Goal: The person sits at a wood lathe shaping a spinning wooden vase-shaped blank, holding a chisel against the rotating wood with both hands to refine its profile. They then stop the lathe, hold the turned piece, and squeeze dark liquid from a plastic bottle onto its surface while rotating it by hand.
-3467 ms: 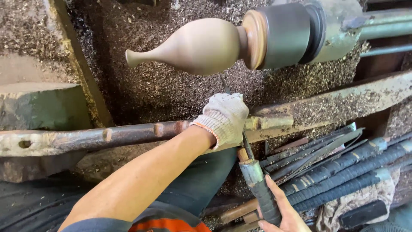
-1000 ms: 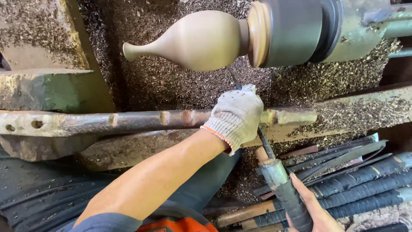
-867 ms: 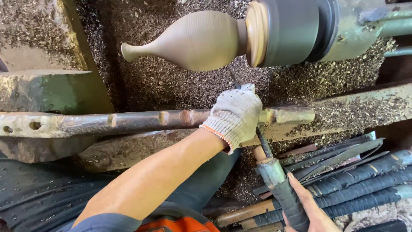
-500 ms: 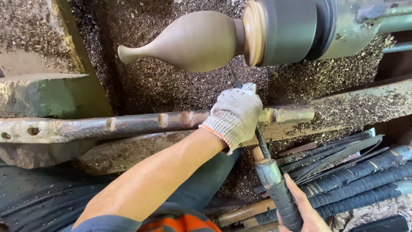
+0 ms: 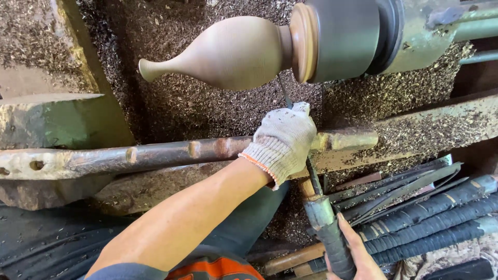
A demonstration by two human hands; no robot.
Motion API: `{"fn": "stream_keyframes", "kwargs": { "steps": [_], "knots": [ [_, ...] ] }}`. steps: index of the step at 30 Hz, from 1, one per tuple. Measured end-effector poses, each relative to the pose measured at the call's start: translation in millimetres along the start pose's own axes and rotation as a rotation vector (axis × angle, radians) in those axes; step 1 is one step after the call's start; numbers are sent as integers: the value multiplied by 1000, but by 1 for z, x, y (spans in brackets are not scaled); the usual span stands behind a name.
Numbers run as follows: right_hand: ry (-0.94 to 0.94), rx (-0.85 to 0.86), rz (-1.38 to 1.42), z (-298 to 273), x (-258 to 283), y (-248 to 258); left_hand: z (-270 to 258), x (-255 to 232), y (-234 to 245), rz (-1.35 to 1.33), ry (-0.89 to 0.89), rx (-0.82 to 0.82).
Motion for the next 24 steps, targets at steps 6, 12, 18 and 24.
{"fn": "stream_keyframes", "kwargs": {
  "steps": [6,12,18,24],
  "knots": [
    [124,-93,-96,-3,11,-5,0,-1,-1,-1,11,47],
    [19,0,-72,5,-6,-1,0,1,-1,-52,64,15],
    [33,40,-66,6,-6,-1,0,1,-2,-26,40,0],
    [27,52,-67,5,-2,-3,5,4,-11,31,-16,-10]
  ]
}}
Point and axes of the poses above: each hand's wrist, its own z-axis towards the middle knuckle, its own y-axis out of the back of the hand, x = y × z, the point moved 4 cm from there along z, towards the middle knuckle, and after that the axes turned 13 degrees about -y, right-handed, at the moved point
